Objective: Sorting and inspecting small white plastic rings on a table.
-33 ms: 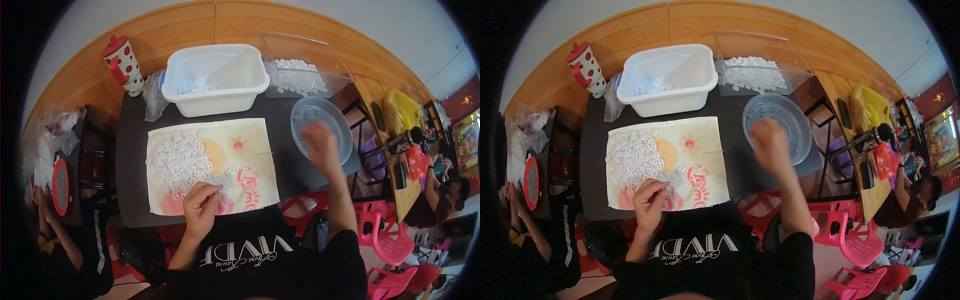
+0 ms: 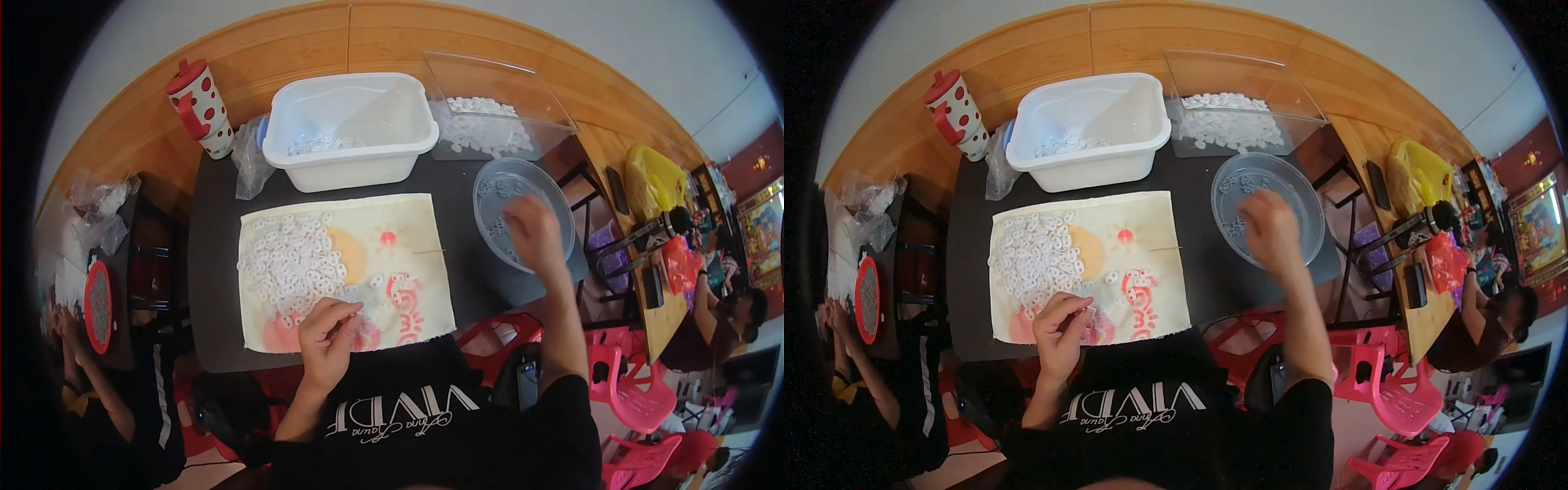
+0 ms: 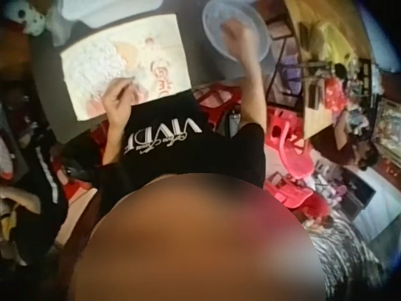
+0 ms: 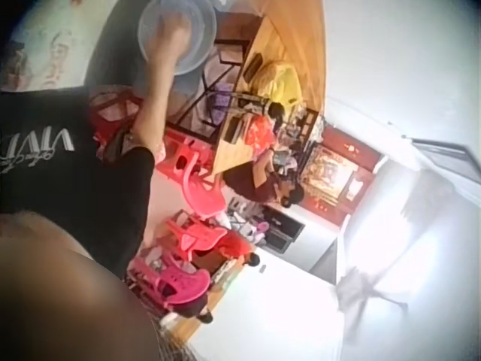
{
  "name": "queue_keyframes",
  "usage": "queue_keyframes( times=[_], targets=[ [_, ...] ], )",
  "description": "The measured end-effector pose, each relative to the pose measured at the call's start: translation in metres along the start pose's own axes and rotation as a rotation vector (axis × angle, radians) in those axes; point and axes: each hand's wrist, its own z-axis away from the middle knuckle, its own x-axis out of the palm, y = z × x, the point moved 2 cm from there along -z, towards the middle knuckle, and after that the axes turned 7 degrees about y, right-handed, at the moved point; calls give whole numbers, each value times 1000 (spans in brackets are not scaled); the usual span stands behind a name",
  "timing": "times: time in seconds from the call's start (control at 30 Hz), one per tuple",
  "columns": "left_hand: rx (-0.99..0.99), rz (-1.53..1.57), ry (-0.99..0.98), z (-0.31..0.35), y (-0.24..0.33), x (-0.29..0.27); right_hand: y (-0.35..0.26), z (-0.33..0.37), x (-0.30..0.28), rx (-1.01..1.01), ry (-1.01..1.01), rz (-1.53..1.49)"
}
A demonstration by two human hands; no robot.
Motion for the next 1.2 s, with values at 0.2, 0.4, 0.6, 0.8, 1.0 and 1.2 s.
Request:
queue_keyframes(
  times=[0.2,0.4,0.6,0.8,1.0,1.2],
  targets=[
    [-76,39,-36,-4,8,14,58,28,-9,26,-255,12],
    [-29,21,-63,-6,8,26,41,24,9,-175,-310,179],
    [-30,36,-55,-5,-2,31,28,17,14,-258,-443,335],
    [-77,64,-77,-4,-3,29,29,15,18,-296,-491,391],
    [-104,131,-90,-4,-6,27,40,8,17,-248,-416,149],
    [-87,93,-109,-6,-7,26,-15,7,4,137,-161,-499]
  ],
)
